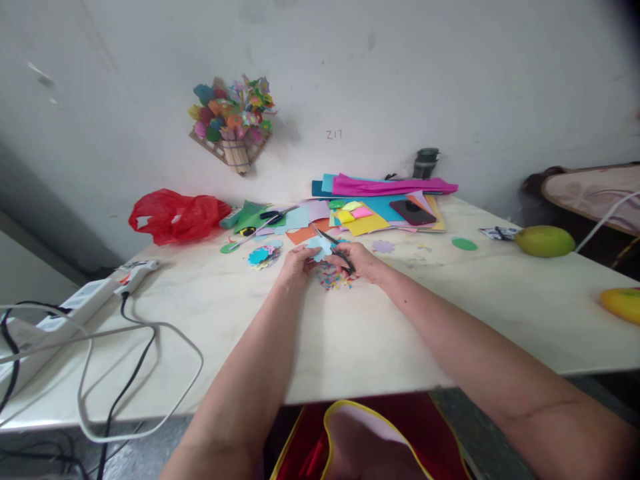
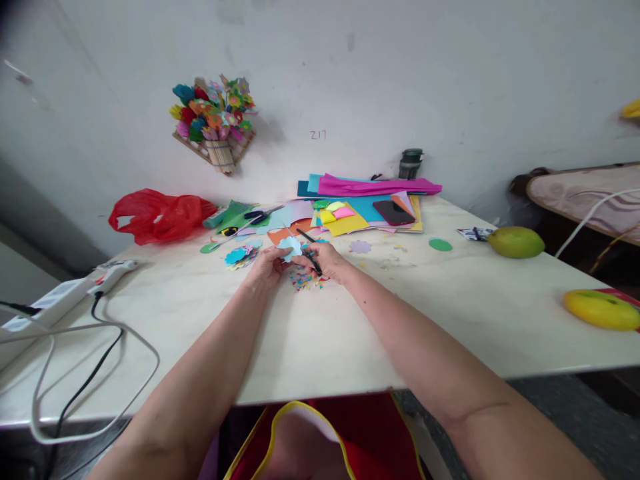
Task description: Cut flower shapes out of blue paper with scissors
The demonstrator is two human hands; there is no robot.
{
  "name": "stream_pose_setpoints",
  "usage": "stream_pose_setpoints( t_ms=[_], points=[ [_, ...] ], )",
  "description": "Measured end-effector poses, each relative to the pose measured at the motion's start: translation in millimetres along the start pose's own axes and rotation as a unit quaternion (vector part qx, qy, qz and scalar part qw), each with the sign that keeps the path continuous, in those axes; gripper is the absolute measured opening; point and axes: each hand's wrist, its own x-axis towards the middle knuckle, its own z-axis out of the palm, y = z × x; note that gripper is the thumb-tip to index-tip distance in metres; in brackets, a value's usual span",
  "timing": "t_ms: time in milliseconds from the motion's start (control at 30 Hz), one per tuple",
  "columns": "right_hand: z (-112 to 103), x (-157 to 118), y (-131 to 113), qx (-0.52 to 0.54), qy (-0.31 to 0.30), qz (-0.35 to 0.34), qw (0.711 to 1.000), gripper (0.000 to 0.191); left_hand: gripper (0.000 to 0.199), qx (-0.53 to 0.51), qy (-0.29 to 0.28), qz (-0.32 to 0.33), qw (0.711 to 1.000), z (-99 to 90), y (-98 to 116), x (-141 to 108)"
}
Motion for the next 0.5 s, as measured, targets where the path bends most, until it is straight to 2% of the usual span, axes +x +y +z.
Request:
stream_pose_setpoints(
  t_ms=[133,433,500],
  points=[
    [-5.8,2.8,0.6,0.012,0.018,-0.022,1.0,0.029,0.021,0.009,-0.008,0.006,1.0,0.0,2.6,-2.0],
    [-8.4,6.4,-1.2,0.113,0.077,-0.086,0.987,0.037,0.02,0.067,-0.086,-0.018,0.994,4.4,2.7,-7.8],
    [-9.1,8.5,1.2,0.117,0.062,-0.074,0.988,0.038,0.02,0.079,-0.107,-0.027,0.991,4.4,1.4,-7.4]
  ],
)
